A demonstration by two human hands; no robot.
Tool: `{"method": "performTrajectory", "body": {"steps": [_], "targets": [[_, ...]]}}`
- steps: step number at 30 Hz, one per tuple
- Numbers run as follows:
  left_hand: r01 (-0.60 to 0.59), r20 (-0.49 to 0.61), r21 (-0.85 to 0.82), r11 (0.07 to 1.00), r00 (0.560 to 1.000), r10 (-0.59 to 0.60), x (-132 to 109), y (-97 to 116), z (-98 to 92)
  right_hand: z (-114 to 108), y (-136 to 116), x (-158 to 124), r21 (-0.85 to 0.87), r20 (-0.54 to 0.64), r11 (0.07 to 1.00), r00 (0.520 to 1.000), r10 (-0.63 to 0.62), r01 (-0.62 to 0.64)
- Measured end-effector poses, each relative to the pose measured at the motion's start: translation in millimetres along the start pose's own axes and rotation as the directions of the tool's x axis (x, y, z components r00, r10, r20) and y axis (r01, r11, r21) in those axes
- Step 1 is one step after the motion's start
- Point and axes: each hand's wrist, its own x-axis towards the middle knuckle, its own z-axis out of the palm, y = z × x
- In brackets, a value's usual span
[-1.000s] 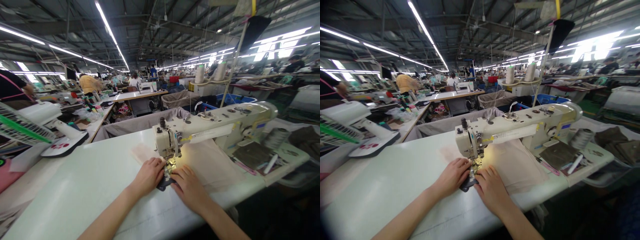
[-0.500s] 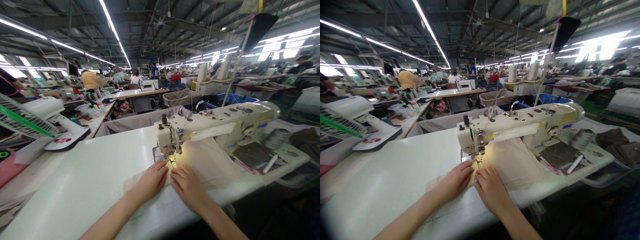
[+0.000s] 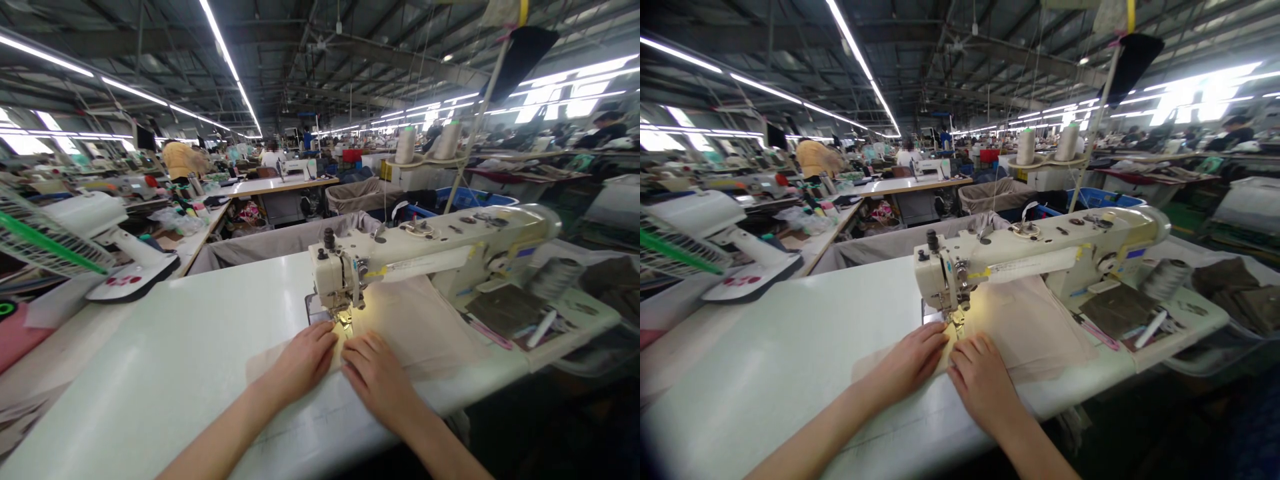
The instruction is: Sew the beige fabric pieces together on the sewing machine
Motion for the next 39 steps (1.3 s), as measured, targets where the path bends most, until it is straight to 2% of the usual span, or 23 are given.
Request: {"method": "performTrajectory", "body": {"steps": [6,17,24,27,31,39], "targets": [[-0.011,-0.033,0.001,1.000,0.999,0.011,-1.6,-1.4,2.2,0.1,0.4,-1.1,0.009,0.017,1.000,1.000,0.000,0.000],[-0.019,-0.019,0.045,0.999,1.000,0.020,0.3,-4.2,2.0,-4.1,-0.7,3.8,-0.007,0.065,1.000,0.998,0.013,-0.013],[-0.124,0.021,0.061,0.990,0.992,0.123,-18.1,21.2,1.8,-4.7,2.4,-3.8,-0.024,0.060,0.999,0.998,-0.024,0.025],[-0.168,0.033,0.085,0.982,0.986,0.166,-22.5,25.9,-0.3,-3.0,4.2,-6.5,-0.034,0.059,0.999,0.998,-0.030,0.032],[-0.164,0.022,0.062,0.984,0.986,0.163,-17.2,18.4,-2.4,-0.8,7.0,0.4,-0.042,0.061,0.999,0.998,-0.020,0.023],[-0.161,-0.036,0.034,0.986,0.986,0.162,1.8,-11.0,-4.6,2.4,15.5,31.9,-0.089,0.085,0.996,0.996,-0.007,0.014]]}}
